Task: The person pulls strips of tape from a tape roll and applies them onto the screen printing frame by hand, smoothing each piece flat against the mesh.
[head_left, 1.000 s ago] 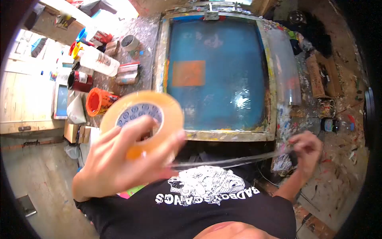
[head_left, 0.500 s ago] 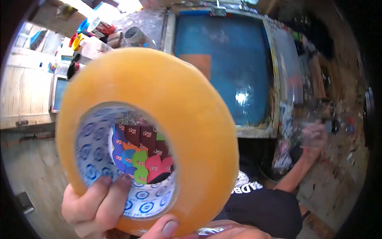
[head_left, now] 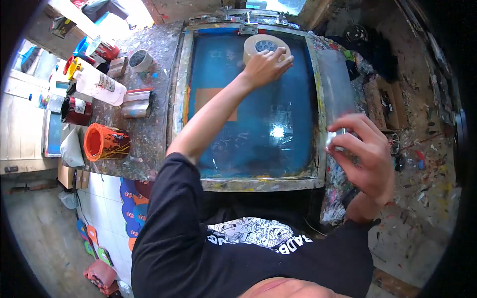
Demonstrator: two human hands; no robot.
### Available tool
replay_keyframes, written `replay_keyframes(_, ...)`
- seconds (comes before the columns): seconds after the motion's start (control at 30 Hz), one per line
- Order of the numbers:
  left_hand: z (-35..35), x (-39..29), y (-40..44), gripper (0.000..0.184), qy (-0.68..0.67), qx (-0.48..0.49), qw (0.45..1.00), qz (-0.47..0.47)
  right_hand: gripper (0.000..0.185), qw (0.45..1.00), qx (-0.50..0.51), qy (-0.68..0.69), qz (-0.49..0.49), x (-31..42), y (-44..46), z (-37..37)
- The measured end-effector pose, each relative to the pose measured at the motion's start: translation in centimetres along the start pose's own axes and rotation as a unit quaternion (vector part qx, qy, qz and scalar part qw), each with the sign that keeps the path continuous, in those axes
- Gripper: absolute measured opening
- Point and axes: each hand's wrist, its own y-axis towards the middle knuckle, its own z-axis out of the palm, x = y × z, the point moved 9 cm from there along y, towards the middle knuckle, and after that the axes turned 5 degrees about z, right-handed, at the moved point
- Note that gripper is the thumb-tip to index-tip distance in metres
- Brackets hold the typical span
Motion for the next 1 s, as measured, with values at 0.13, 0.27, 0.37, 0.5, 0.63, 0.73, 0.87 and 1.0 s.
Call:
replay_keyframes(0.13, 0.8, -1.4, -0.2, 0.040, -0.030, 0.013, 0.996, -0.085, 0.018, 0.998, -0.022, -0.035, -0.046, 1.5, 2.9, 0.3)
replay_keyframes(0.27, -5.9, -0.1, 1.2, 0.062, -0.610, -0.084, 0.749, -0.246, 0.019, 0.995, -0.055, -0.013, -0.081, 1.5, 5.9, 1.6)
replay_keyframes(0.37, -10.2, -4.4, -0.2, 0.084, -0.746, -0.008, 0.635, -0.202, 0.021, 0.989, -0.072, 0.027, -0.124, 1.2, 7.7, 2.6)
replay_keyframes(0.5, -11.4, -4.3, -4.6, 0.047, -0.597, 0.115, 0.711, -0.353, 0.024, 0.989, -0.066, 0.122, -0.055, -1.7, 9.3, 4.3)
replay_keyframes(0.63, -11.4, -1.7, -11.4, 0.030, -0.589, 0.179, 0.642, -0.457, 0.014, 0.976, -0.063, 0.186, 0.092, -8.3, 8.5, 7.9)
replay_keyframes(0.73, -12.6, 0.0, -15.5, 0.024, -0.521, 0.175, 0.648, -0.527, 0.017, 0.940, -0.014, 0.287, 0.184, -13.7, 6.4, 12.9)
replay_keyframes(0.87, -13.1, 1.2, -18.3, 0.014, -0.506, 0.149, 0.622, -0.579, 0.015, 0.871, 0.046, 0.396, 0.287, -17.6, 3.7, 18.2)
replay_keyframes(1.0, -12.4, 2.6, -20.4, 0.018, -0.469, 0.102, 0.657, -0.582, 0.018, 0.841, 0.059, 0.435, 0.316, -20.1, 2.4, 21.0)
